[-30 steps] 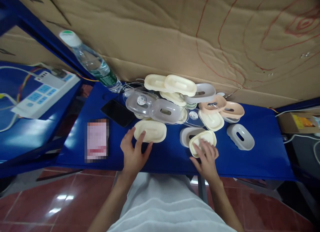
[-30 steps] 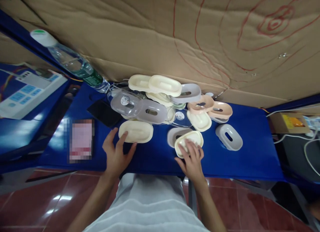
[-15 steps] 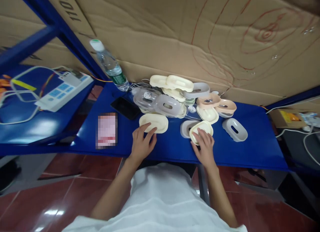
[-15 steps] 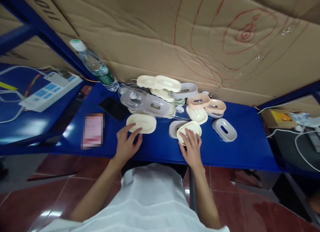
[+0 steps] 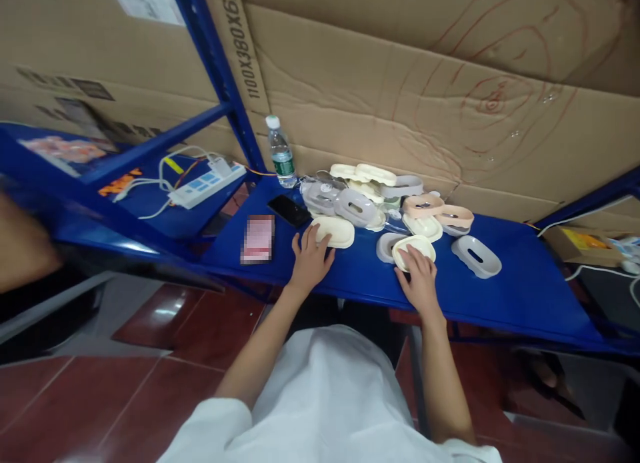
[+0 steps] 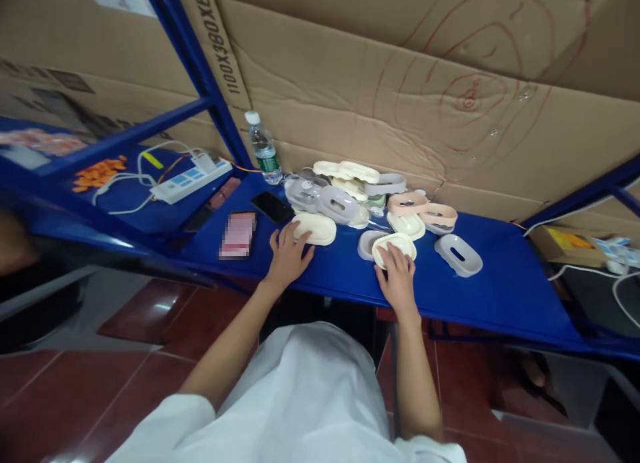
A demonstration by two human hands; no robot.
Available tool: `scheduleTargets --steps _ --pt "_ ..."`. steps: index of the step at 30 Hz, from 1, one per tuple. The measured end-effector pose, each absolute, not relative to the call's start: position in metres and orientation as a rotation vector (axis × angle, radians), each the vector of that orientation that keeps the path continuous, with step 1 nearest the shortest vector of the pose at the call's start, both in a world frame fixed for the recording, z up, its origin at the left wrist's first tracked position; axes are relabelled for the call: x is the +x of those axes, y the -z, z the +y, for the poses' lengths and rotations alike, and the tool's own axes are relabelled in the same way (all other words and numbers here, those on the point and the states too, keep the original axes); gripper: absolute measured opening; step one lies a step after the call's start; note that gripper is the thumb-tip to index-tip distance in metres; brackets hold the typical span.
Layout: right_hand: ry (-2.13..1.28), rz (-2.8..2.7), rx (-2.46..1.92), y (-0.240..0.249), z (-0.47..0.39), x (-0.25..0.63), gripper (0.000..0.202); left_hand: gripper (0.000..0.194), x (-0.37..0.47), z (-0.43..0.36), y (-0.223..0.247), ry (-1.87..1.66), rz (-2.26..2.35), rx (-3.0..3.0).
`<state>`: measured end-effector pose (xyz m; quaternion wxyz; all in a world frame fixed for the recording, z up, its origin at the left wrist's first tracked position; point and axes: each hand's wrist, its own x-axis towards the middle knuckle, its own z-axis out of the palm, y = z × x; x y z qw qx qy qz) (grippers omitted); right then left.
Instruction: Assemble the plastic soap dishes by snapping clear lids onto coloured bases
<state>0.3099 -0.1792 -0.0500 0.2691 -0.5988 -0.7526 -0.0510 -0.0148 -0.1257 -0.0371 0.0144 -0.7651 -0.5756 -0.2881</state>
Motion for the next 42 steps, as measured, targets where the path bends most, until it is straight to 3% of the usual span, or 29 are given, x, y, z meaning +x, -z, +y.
scheduleTargets --steps 14,19,21,23,25,30,33,37,42 --pt "0.356 -2.033 -1.529 0.045 -0.188 0.311 0.039 0.033 -0.022 -0.122 0.043 1.007 -1.646 -2.395" --pt "0.588 -1.437 -1.151 0.024 -0.214 0.283 0.024 0.026 -0.018 -0.140 0.036 1.394 -1.290 -2.400" --pt "0.456 -1.152 -1.082 0.013 -0.224 0.256 0.023 0.035 -0.005 -0.161 0.034 1.590 -1.089 -2.392" --pt "0.195 -0.952 -1.097 0.003 -0.228 0.227 0.032 0.045 0.010 -0.181 0.035 1.589 -0.843 -2.470" --pt "-0.080 -0.931 -1.175 -0.003 -0.226 0.204 0.044 0.049 0.020 -0.193 0.038 1.621 -0.888 -2.471" --pt "-0.577 -1.166 -1.370 0.005 -0.212 0.192 0.073 0.037 0.007 -0.191 0.041 1.629 -1.216 -2.427" --pt "-0.707 -1.272 -1.366 0.020 -0.212 0.213 0.068 0.026 -0.001 -0.182 0.037 1.600 -1.179 -2.441" --pt "-0.561 -1.560 -1.335 0.034 -0.216 0.256 0.053 0.015 0.004 -0.175 0.033 1.612 -1.115 -2.502" --pt "-0.013 -2.000 -1.589 0.034 -0.204 0.293 0.052 0.015 0.001 -0.170 0.033 1.511 -1.235 -2.649"
